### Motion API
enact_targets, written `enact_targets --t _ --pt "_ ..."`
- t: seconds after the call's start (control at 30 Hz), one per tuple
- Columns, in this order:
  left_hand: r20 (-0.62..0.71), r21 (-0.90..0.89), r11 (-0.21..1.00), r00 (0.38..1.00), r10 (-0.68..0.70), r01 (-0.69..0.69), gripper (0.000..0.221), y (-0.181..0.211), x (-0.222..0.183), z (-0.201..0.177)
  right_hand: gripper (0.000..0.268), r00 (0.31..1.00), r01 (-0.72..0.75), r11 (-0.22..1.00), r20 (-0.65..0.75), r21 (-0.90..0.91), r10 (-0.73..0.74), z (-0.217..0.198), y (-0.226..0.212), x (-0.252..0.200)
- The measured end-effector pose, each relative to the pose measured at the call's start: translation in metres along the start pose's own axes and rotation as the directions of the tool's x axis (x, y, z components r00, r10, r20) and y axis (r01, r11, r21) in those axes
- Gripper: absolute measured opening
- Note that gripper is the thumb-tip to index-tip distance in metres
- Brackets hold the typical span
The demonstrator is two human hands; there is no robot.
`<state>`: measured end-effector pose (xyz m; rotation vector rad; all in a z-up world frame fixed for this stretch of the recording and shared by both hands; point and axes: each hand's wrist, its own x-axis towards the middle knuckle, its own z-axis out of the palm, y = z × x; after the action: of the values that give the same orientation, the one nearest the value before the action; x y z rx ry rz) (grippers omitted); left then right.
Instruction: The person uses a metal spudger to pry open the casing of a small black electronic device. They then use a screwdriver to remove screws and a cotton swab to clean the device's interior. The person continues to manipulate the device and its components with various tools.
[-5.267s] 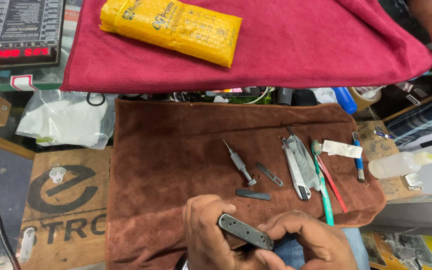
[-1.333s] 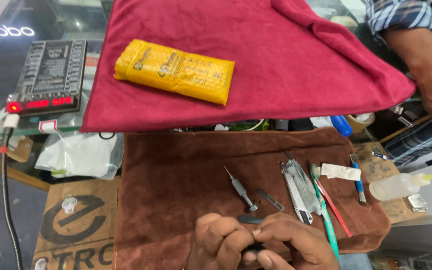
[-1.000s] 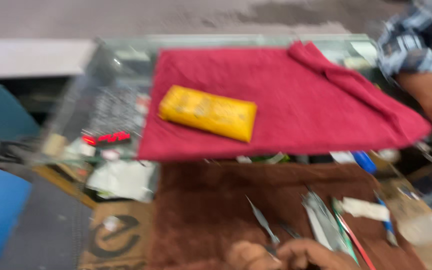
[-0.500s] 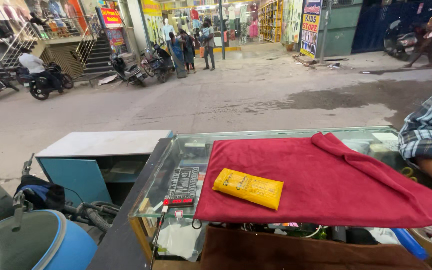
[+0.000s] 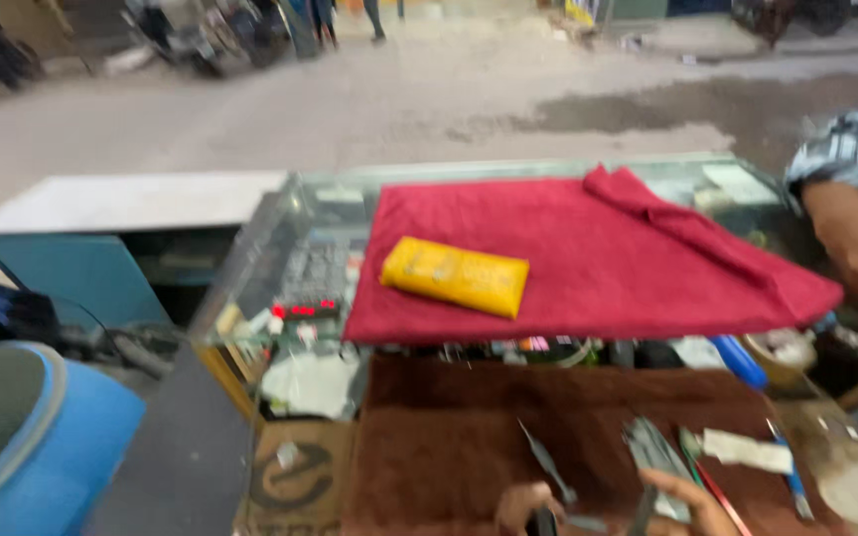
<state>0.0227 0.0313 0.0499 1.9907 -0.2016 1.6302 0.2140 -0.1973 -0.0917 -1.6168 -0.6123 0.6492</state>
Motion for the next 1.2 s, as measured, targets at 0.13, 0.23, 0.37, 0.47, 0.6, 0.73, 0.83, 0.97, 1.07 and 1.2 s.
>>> enact_targets --t 0.13,0.23,0.37,0.47,0.6,0.73,0.83,0.97,1.07,1.2 --pt "0.097 -0.194 0.942 0.961 -0.261 0.275 0.069 0.040 -0.058 0.011 0.051 0.985 0.155 0.900 0.004 0.407 -0.172 0.036 -0.066 -0.076" --pt "0.290 -0.276 0.820 0.857 -0.426 0.501 0.074 0.051 -0.076 0.003 0.042 0.992 0.123 0.921 -0.047 0.370 -0.114 0.062 -0.124 -0.102" --pt "0.406 -0.300 0.808 0.834 -0.374 0.508 0.082 0.046 -0.073 0.007 0.039 0.985 0.165 0.977 -0.068 0.133 -0.157 0.080 -0.154 -0.105" --pt "0.394 -0.269 0.818 0.833 -0.388 0.508 0.080 0.050 -0.068 0.005 0.042 0.982 0.177 0.984 -0.067 0.032 -0.175 0.081 -0.156 -0.106" --pt "0.395 -0.255 0.827 0.835 -0.383 0.500 0.081 0.047 -0.063 0.005 0.040 0.980 0.180 0.975 -0.066 -0.127 -0.189 0.080 -0.156 -0.109" --pt "0.415 -0.232 0.821 0.816 -0.401 0.521 0.077 0.047 -0.063 0.003 0.039 0.984 0.178 0.978 0.000 -0.107 -0.179 0.079 -0.156 -0.110" --pt "0.419 -0.235 0.822 0.817 -0.396 0.518 0.074 0.047 -0.063 0.004 0.039 0.987 0.163 0.983 -0.003 -0.083 -0.164 0.081 -0.156 -0.112" --pt "0.428 -0.247 0.817 0.815 -0.390 0.521 0.068 0.048 -0.065 0.005 0.041 0.987 0.154 0.987 0.057 -0.034 -0.152 0.078 -0.157 -0.108" --pt "0.436 -0.264 0.808 0.812 -0.387 0.527 0.069 0.047 -0.065 0.005 0.041 0.992 0.120 0.990 0.042 -0.073 -0.117 0.079 -0.159 -0.108" --pt "0.471 -0.253 0.792 0.786 -0.400 0.555 0.077 0.046 -0.065 0.004 0.035 0.995 0.085 0.996 0.045 0.027 -0.086 0.079 -0.163 -0.106"
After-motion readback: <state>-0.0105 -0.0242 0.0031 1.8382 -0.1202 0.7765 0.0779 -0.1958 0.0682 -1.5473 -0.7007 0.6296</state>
